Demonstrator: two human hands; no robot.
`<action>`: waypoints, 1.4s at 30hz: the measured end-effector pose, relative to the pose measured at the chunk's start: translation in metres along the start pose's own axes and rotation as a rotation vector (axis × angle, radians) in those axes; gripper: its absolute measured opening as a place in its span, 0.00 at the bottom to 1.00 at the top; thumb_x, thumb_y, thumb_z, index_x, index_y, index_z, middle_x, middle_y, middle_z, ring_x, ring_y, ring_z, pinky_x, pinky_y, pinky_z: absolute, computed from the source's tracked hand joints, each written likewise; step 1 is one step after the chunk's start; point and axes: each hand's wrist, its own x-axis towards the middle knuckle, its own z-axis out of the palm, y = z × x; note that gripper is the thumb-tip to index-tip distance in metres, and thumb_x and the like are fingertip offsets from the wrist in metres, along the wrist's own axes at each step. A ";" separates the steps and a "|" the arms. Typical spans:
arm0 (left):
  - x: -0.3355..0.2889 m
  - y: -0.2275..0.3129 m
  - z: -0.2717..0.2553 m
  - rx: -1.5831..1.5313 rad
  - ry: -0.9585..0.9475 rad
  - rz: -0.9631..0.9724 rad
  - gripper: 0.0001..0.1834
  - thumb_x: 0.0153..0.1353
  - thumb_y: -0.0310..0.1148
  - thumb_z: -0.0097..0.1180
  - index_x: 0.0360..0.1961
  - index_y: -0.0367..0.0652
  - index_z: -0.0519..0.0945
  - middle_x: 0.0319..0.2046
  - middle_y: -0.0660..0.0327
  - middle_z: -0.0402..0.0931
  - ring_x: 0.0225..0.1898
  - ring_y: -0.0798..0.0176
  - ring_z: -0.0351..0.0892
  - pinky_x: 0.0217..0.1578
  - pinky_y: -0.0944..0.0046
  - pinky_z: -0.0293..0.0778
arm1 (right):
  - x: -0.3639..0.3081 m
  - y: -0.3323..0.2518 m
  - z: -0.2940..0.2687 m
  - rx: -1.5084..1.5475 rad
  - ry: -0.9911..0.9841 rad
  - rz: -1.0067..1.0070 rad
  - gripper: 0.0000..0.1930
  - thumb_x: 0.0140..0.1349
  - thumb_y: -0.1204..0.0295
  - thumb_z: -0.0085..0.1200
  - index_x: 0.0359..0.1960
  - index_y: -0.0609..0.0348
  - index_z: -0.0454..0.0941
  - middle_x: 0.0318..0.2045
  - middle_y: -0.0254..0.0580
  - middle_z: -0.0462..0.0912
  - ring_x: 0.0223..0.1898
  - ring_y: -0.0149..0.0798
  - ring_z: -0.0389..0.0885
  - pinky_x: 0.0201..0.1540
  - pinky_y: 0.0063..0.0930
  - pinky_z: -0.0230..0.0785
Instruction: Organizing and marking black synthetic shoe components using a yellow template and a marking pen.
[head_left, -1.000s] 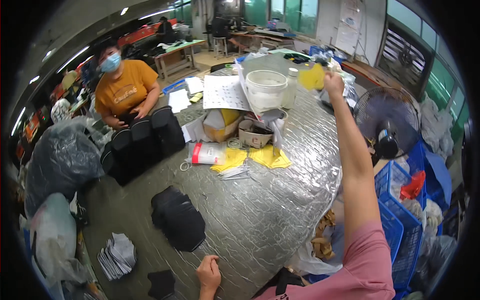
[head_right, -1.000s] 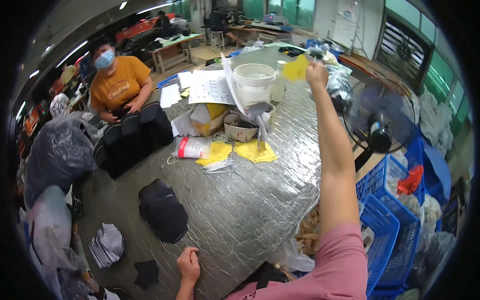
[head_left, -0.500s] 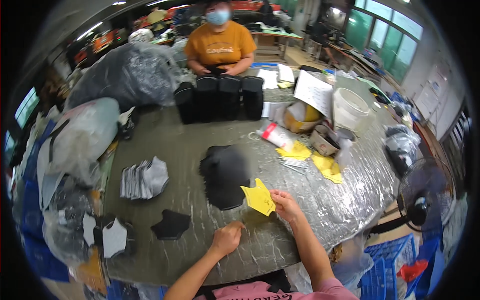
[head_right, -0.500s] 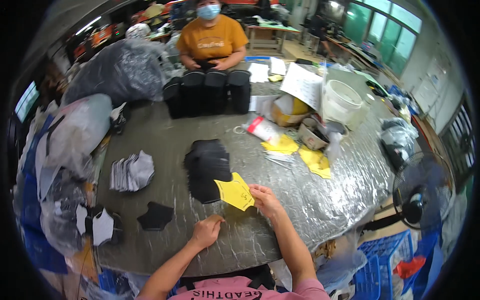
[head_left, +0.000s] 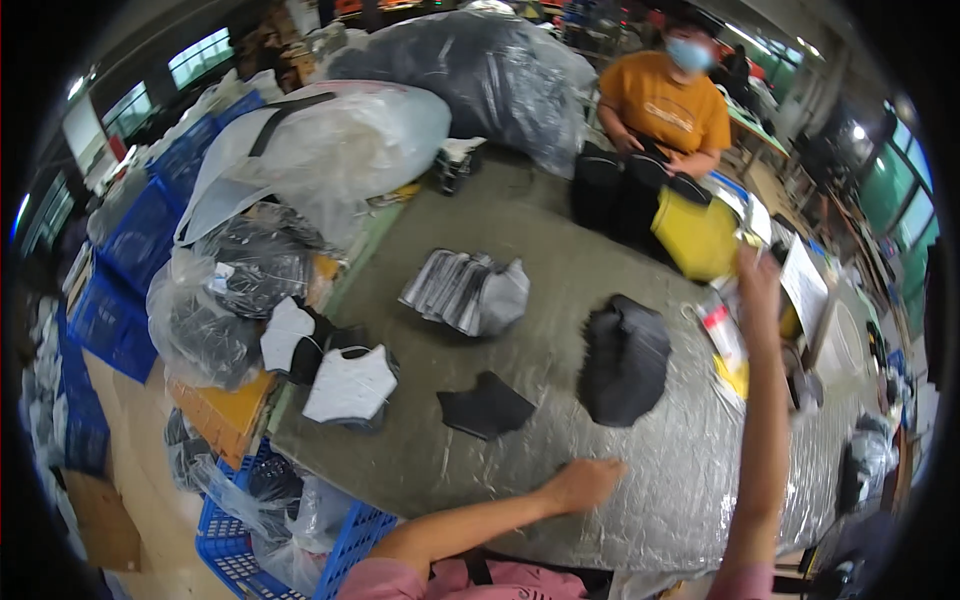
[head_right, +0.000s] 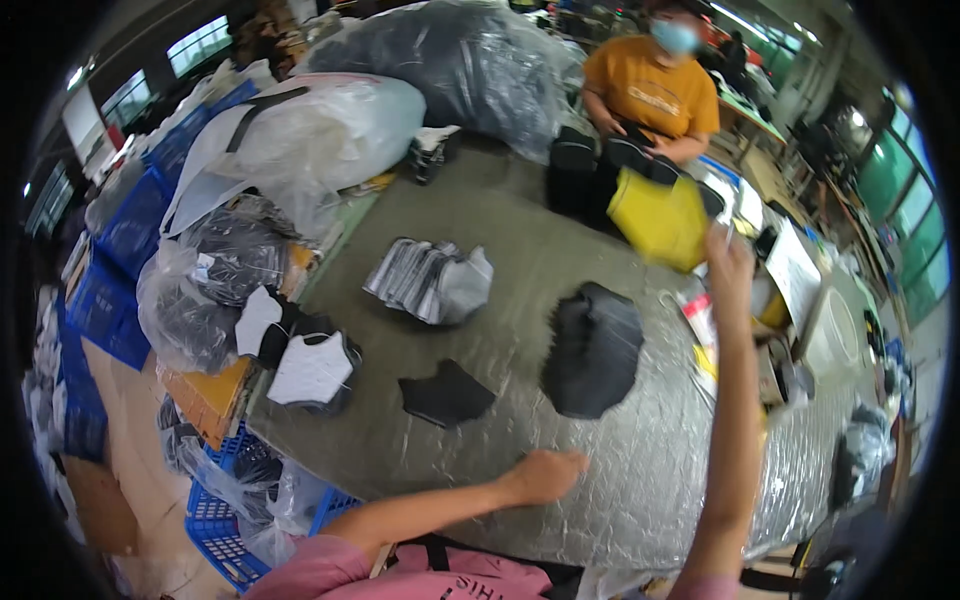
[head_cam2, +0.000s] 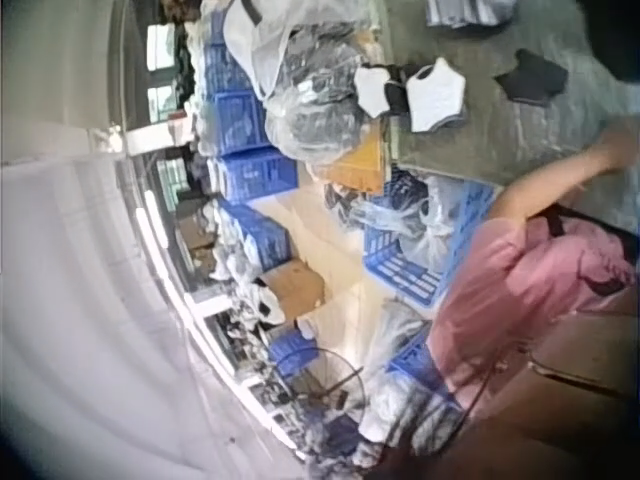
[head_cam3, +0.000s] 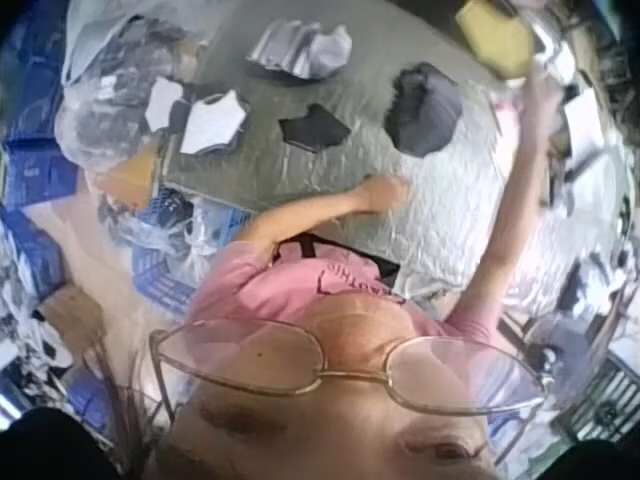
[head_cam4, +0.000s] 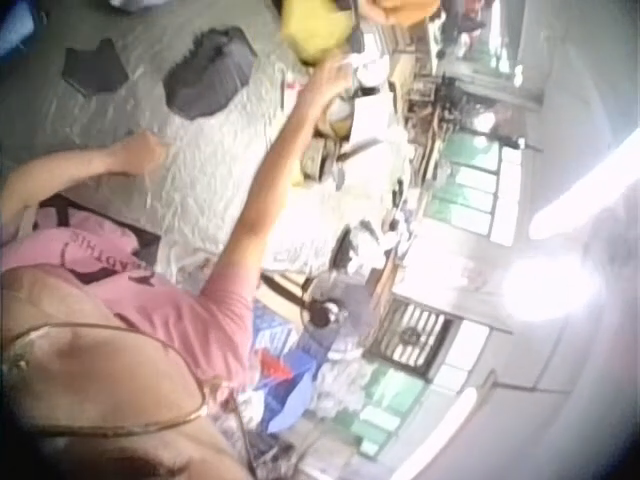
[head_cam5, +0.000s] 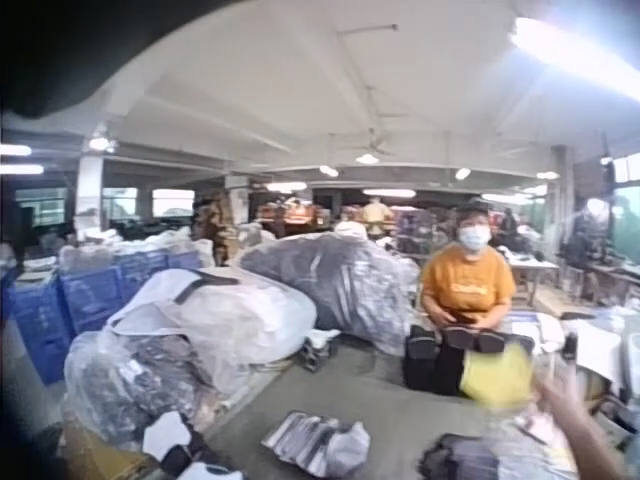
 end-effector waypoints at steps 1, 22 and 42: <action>0.003 0.005 -0.002 -0.066 -0.027 0.014 0.07 0.61 0.26 0.48 0.40 0.40 0.74 0.37 0.50 0.80 0.35 0.43 0.83 0.35 0.47 0.79 | 0.063 -0.031 0.010 -0.348 0.057 -0.144 0.15 0.69 0.61 0.50 0.32 0.62 0.76 0.22 0.44 0.77 0.25 0.40 0.76 0.30 0.40 0.66; 0.003 -0.003 -0.011 -0.175 -0.046 -0.020 0.11 0.60 0.27 0.50 0.44 0.38 0.75 0.36 0.50 0.79 0.34 0.42 0.84 0.33 0.49 0.81 | -0.073 -0.061 0.034 -0.043 -0.540 0.584 0.08 0.67 0.69 0.55 0.39 0.60 0.81 0.28 0.23 0.75 0.28 0.20 0.70 0.30 0.18 0.61; 0.015 0.024 -0.019 0.044 -0.005 -0.025 0.08 0.61 0.23 0.52 0.40 0.43 0.79 0.33 0.57 0.81 0.31 0.50 0.84 0.31 0.55 0.79 | -0.281 0.097 -0.071 1.501 -0.101 0.989 0.12 0.72 0.67 0.52 0.51 0.59 0.74 0.21 0.25 0.66 0.18 0.19 0.58 0.19 0.16 0.52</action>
